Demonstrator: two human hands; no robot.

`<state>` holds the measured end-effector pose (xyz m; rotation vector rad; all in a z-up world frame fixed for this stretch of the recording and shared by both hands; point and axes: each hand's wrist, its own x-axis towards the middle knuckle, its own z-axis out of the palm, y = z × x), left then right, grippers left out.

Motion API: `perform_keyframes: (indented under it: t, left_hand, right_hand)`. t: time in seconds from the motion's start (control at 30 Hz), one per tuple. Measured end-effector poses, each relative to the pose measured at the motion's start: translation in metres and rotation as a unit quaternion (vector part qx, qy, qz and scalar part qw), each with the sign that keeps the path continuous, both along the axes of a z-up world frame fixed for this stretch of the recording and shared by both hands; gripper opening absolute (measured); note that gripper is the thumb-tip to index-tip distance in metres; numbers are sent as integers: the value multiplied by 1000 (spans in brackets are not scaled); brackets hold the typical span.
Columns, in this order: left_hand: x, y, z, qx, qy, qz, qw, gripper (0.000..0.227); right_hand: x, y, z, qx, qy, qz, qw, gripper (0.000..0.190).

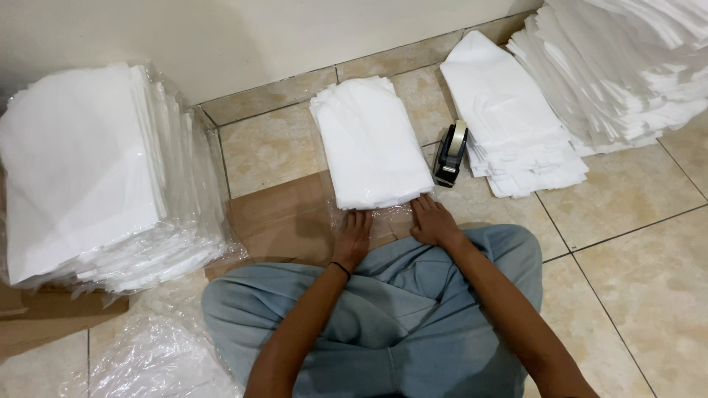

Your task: The person sits on the floor and wraps a stack of white plastic bags in clear plastic wrap, securing it with a tape dispenser. They then place the wrapped stack aside and begin folding individual white plastic bags from a larger pile, stacking them neatly.

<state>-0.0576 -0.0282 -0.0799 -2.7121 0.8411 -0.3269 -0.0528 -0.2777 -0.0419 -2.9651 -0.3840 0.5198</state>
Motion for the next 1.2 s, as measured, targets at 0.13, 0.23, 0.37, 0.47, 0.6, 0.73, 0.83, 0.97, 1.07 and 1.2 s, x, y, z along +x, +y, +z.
perform_keyframes:
  t: [0.13, 0.23, 0.37, 0.47, 0.6, 0.73, 0.83, 0.97, 1.07, 1.2]
  left_hand:
    - [5, 7, -4, -6, -10, 34, 999, 45]
    - [8, 11, 4, 62, 71, 40, 995, 38]
    - [13, 24, 30, 33, 144, -3, 989, 37]
    - [21, 32, 35, 128, 112, -59, 984, 33]
    - [32, 46, 49, 42, 217, -72, 973, 35]
    - [41, 72, 21, -169, 286, -57, 942, 38]
    - [54, 81, -15, -270, 258, -26, 927, 31]
    - [65, 66, -32, -416, 87, -37, 904, 8]
    - [65, 58, -25, -479, 82, 32, 873, 15]
    - [63, 52, 13, -538, 125, 139, 822, 40]
  right_hand:
    - [2, -7, -4, -52, -36, 31, 998, 64]
    - [-1, -13, 7, -26, -29, 29, 999, 48]
    - [12, -32, 14, 45, -47, 65, 996, 39]
    - [19, -49, 31, 71, -40, 122, 989, 34]
    - [30, -64, 43, 80, -50, 156, 983, 31]
    - [32, -67, 20, 128, -105, 141, 976, 28]
    - [40, -66, -5, 173, -182, 121, 960, 23]
    - [52, -63, -15, 246, -195, 23, 949, 15]
    - [54, -55, -11, 294, -190, -28, 936, 17]
    - [63, -47, -12, 358, -161, -79, 916, 24]
